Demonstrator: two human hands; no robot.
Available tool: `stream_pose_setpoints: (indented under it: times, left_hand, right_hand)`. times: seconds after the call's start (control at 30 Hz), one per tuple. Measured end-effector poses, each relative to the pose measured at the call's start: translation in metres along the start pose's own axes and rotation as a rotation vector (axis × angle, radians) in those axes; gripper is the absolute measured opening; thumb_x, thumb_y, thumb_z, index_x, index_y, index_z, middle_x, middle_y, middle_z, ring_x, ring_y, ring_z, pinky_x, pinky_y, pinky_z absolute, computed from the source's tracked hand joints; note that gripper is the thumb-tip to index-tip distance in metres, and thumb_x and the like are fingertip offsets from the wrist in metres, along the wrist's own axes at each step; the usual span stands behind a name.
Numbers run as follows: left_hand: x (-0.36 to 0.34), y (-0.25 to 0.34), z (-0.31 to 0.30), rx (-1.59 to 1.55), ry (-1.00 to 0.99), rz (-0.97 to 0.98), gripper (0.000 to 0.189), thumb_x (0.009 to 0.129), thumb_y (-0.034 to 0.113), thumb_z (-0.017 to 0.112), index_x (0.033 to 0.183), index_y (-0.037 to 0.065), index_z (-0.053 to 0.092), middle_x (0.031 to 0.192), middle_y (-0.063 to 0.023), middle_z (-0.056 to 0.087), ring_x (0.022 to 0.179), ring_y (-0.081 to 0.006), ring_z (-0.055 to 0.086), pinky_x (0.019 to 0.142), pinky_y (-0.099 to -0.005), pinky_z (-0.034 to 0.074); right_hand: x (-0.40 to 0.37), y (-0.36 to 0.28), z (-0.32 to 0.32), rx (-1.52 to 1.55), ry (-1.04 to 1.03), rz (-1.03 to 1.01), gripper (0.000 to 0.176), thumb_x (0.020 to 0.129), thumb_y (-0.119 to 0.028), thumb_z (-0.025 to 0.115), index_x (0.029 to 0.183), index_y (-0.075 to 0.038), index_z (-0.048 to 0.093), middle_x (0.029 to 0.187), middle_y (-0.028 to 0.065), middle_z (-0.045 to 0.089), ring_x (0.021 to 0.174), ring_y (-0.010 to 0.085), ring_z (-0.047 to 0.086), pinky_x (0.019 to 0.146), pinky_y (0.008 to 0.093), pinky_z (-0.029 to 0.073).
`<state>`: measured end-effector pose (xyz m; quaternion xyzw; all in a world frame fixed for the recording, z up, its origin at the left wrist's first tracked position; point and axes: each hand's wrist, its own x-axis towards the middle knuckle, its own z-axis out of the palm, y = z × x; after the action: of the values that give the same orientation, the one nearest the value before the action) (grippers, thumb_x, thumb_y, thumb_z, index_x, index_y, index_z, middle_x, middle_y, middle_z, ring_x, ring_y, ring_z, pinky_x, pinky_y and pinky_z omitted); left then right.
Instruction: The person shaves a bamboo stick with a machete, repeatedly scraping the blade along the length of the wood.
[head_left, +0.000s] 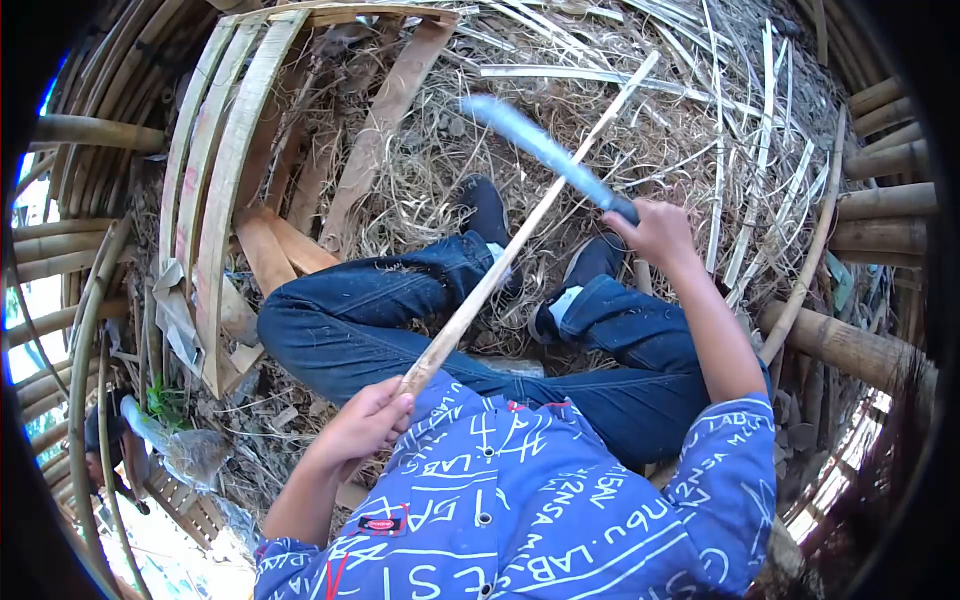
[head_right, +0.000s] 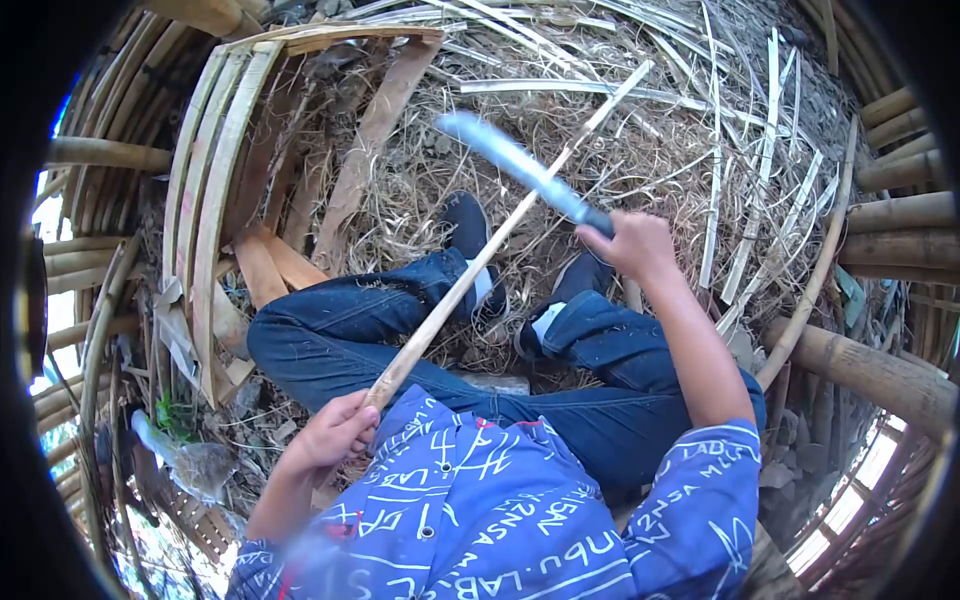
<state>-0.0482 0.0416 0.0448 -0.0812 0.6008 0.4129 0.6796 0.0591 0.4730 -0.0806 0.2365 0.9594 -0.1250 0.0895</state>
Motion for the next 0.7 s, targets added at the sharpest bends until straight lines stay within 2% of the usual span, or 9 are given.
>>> stream_pose_setpoints:
  times: [0.07, 0.13, 0.17, 0.2, 0.27, 0.37, 0.47, 0.57, 0.7]
  left_hand:
    - [-0.005, 0.002, -0.003, 0.082, 0.016, -0.011, 0.011, 0.102, 0.019, 0.044, 0.098, 0.011, 0.049, 0.067, 0.0056, 0.044, 0.053, -0.0022, 0.038, 0.045, -0.0184, 0.032]
    - [-0.010, -0.003, -0.003, 0.100, 0.003, -0.056, 0.011, 0.102, 0.019, 0.045, 0.097, 0.011, 0.049, 0.067, 0.0053, 0.044, 0.053, -0.0024, 0.038, 0.045, -0.0186, 0.032]
    - [-0.011, -0.004, -0.002, 0.135, -0.001, 0.007, 0.011, 0.102, 0.020, 0.044, 0.097, 0.011, 0.049, 0.067, 0.0055, 0.044, 0.053, -0.0023, 0.038, 0.045, -0.0185, 0.032]
    - [-0.012, -0.006, -0.001, 0.160, -0.002, 0.071, 0.011, 0.102, 0.020, 0.044, 0.096, 0.011, 0.049, 0.067, 0.0057, 0.043, 0.053, -0.0023, 0.038, 0.044, -0.0184, 0.031]
    - [-0.008, -0.005, 0.004, 0.119, 0.002, 0.035, 0.011, 0.102, 0.020, 0.044, 0.097, 0.011, 0.049, 0.067, 0.0060, 0.042, 0.053, -0.0022, 0.037, 0.044, -0.0181, 0.031]
    - [0.003, 0.005, -0.002, 0.024, -0.052, -0.061, 0.010, 0.102, 0.020, 0.045, 0.099, 0.011, 0.049, 0.067, 0.0069, 0.041, 0.052, -0.0018, 0.036, 0.044, -0.0173, 0.030]
    - [-0.001, 0.004, -0.003, 0.060, -0.025, -0.081, 0.010, 0.102, 0.019, 0.044, 0.100, 0.011, 0.049, 0.066, 0.0074, 0.040, 0.052, -0.0018, 0.035, 0.044, -0.0173, 0.030]
    - [-0.008, 0.008, 0.007, 0.075, -0.017, -0.076, 0.010, 0.103, 0.019, 0.044, 0.100, 0.011, 0.049, 0.067, 0.0074, 0.040, 0.051, -0.0018, 0.035, 0.044, -0.0173, 0.029]
    - [0.000, 0.006, 0.001, 0.060, -0.040, -0.029, 0.009, 0.102, 0.019, 0.044, 0.100, 0.011, 0.049, 0.069, 0.0072, 0.040, 0.052, -0.0016, 0.034, 0.044, -0.0168, 0.029]
  right_hand:
    - [-0.012, -0.005, -0.002, -0.097, -0.066, -0.217, 0.065, 0.080, -0.071, 0.056, 0.071, -0.007, 0.066, 0.065, 0.0166, 0.065, 0.065, 0.0338, 0.067, 0.064, 0.0451, 0.052]
    - [-0.001, 0.026, 0.006, -0.056, 0.026, -0.128, 0.067, 0.080, -0.073, 0.055, 0.074, -0.007, 0.068, 0.066, 0.0170, 0.065, 0.065, 0.0328, 0.067, 0.064, 0.0440, 0.052]
    - [0.010, 0.043, 0.010, 0.060, -0.037, 0.098, 0.069, 0.080, -0.073, 0.054, 0.078, -0.006, 0.070, 0.068, 0.0181, 0.066, 0.068, 0.0330, 0.068, 0.064, 0.0443, 0.052]
    - [0.022, 0.053, 0.012, -0.052, -0.037, 0.308, 0.073, 0.080, -0.074, 0.054, 0.082, -0.003, 0.071, 0.071, 0.0196, 0.067, 0.071, 0.0347, 0.069, 0.065, 0.0459, 0.052]
    - [0.031, 0.059, 0.036, 0.032, 0.106, 0.287, 0.074, 0.082, -0.073, 0.053, 0.080, -0.001, 0.070, 0.070, 0.0203, 0.067, 0.072, 0.0369, 0.069, 0.067, 0.0484, 0.053]
    - [0.018, 0.021, 0.010, 0.029, -0.005, 0.211, 0.072, 0.084, -0.071, 0.052, 0.078, -0.001, 0.069, 0.070, 0.0205, 0.067, 0.071, 0.0373, 0.069, 0.068, 0.0493, 0.054]
    - [-0.006, 0.010, -0.006, -0.135, -0.065, -0.082, 0.068, 0.083, -0.071, 0.052, 0.083, -0.006, 0.071, 0.068, 0.0172, 0.067, 0.068, 0.0331, 0.069, 0.064, 0.0454, 0.053]
    - [0.007, 0.068, 0.008, 0.017, -0.040, 0.233, 0.066, 0.085, -0.070, 0.051, 0.080, -0.009, 0.073, 0.066, 0.0153, 0.066, 0.064, 0.0289, 0.068, 0.061, 0.0428, 0.052]
    - [0.019, 0.060, -0.002, 0.011, -0.030, 0.260, 0.065, 0.086, -0.068, 0.051, 0.078, -0.007, 0.072, 0.067, 0.0165, 0.066, 0.065, 0.0327, 0.067, 0.063, 0.0442, 0.052]
